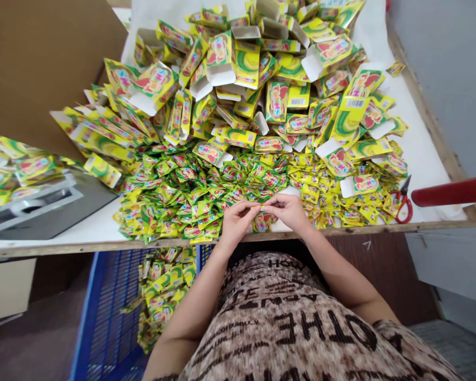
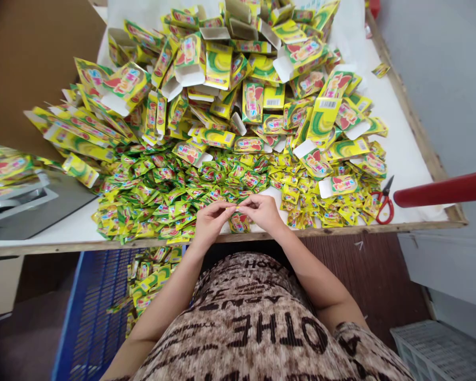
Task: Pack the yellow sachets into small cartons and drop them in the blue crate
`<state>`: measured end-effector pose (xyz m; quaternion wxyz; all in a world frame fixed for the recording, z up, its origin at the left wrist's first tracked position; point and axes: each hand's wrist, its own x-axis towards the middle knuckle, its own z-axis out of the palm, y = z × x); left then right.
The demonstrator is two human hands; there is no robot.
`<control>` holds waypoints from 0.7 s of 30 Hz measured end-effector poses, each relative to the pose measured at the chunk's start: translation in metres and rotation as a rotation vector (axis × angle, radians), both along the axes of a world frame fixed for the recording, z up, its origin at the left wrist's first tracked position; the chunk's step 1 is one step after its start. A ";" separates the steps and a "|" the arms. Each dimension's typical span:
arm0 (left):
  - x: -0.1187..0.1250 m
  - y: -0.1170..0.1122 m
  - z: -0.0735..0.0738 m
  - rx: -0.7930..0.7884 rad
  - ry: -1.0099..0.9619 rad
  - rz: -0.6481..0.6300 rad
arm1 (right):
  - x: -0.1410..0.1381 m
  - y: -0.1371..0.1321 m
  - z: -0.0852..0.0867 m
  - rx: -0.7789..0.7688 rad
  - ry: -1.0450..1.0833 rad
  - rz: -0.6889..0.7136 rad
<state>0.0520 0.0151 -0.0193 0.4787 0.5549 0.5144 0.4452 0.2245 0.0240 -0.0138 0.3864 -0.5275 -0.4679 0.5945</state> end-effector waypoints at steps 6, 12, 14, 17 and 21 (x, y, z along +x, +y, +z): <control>-0.007 -0.001 -0.003 0.230 0.056 -0.100 | 0.009 0.001 0.000 0.211 -0.098 0.078; -0.014 -0.017 -0.017 0.439 0.188 -0.125 | -0.002 -0.033 -0.014 0.660 -0.275 -0.032; -0.012 -0.020 -0.021 0.469 0.225 -0.121 | 0.001 -0.041 -0.017 0.727 -0.343 -0.002; -0.006 -0.020 -0.022 0.464 0.230 -0.131 | 0.029 -0.035 -0.017 0.719 -0.474 0.060; -0.013 -0.022 -0.005 0.348 0.140 -0.084 | 0.084 -0.003 -0.015 0.499 -1.031 -0.164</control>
